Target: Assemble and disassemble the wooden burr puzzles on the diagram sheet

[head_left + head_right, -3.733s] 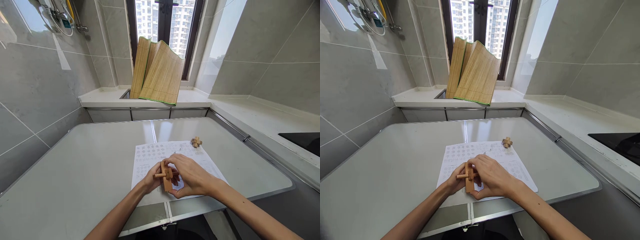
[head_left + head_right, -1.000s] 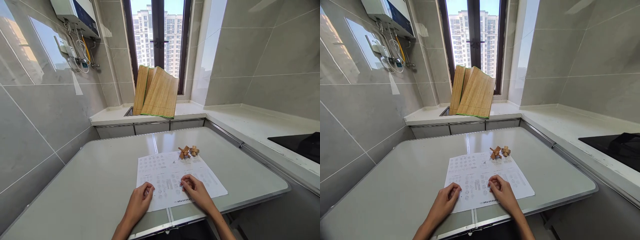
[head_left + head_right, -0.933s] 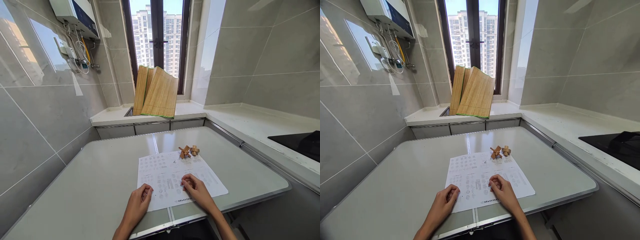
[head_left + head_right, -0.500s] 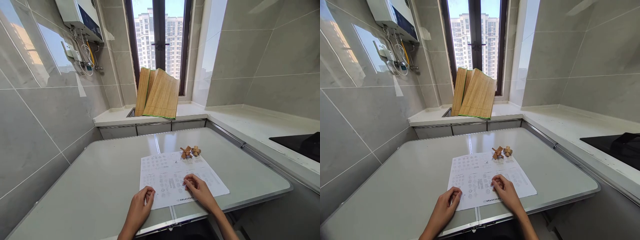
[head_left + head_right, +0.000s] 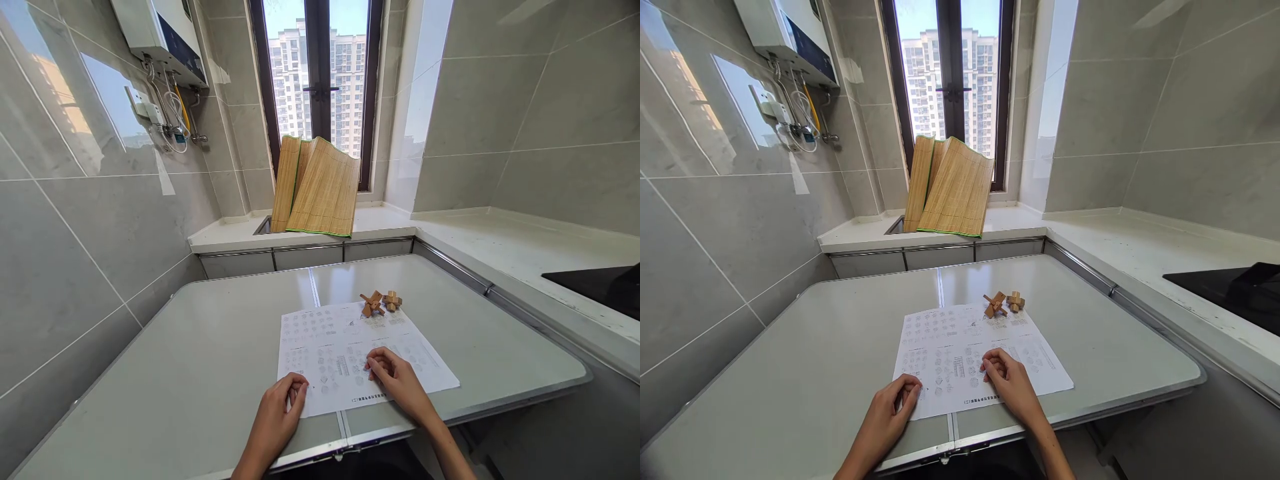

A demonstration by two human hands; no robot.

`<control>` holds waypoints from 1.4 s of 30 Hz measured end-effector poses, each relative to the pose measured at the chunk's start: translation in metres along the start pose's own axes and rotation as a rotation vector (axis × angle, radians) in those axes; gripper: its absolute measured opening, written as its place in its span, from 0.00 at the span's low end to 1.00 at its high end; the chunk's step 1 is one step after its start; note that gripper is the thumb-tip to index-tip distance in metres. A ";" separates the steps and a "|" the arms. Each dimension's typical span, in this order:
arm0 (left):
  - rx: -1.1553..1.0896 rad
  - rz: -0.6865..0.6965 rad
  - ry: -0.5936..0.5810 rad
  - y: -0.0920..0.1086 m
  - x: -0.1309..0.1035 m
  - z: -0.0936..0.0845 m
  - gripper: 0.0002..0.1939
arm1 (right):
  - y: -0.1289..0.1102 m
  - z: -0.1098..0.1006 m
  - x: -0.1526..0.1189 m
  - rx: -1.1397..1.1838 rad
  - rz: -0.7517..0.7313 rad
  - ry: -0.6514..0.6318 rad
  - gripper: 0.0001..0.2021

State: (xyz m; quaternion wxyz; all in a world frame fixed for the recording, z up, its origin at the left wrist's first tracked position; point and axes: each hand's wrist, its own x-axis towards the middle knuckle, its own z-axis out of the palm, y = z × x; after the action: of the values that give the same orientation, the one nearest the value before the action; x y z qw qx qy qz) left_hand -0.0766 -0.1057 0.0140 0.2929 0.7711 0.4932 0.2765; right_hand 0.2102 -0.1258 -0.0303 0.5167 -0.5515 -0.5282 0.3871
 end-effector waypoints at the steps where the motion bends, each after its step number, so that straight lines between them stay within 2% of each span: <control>1: -0.003 0.002 0.002 0.000 0.000 0.000 0.17 | 0.000 0.000 0.000 -0.002 0.000 -0.001 0.21; 26: 0.039 -0.006 0.001 0.004 -0.002 0.002 0.18 | 0.006 -0.004 0.002 0.012 -0.002 0.001 0.21; 31: 0.105 -0.011 0.053 -0.001 0.000 0.005 0.18 | 0.007 0.003 0.004 0.048 0.060 -0.007 0.20; 37: 0.160 -0.130 0.147 -0.007 0.000 0.005 0.19 | 0.004 0.018 -0.007 0.065 0.086 -0.005 0.16; 42: 0.163 -0.172 0.197 -0.010 -0.001 0.003 0.20 | 0.004 0.019 -0.012 0.035 0.090 0.040 0.18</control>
State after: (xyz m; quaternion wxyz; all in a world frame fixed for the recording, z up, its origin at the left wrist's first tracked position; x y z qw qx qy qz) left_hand -0.0810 -0.1032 0.0047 0.2023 0.7163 0.6047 0.2835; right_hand 0.1904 -0.1340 -0.0389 0.5188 -0.5730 -0.4857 0.4081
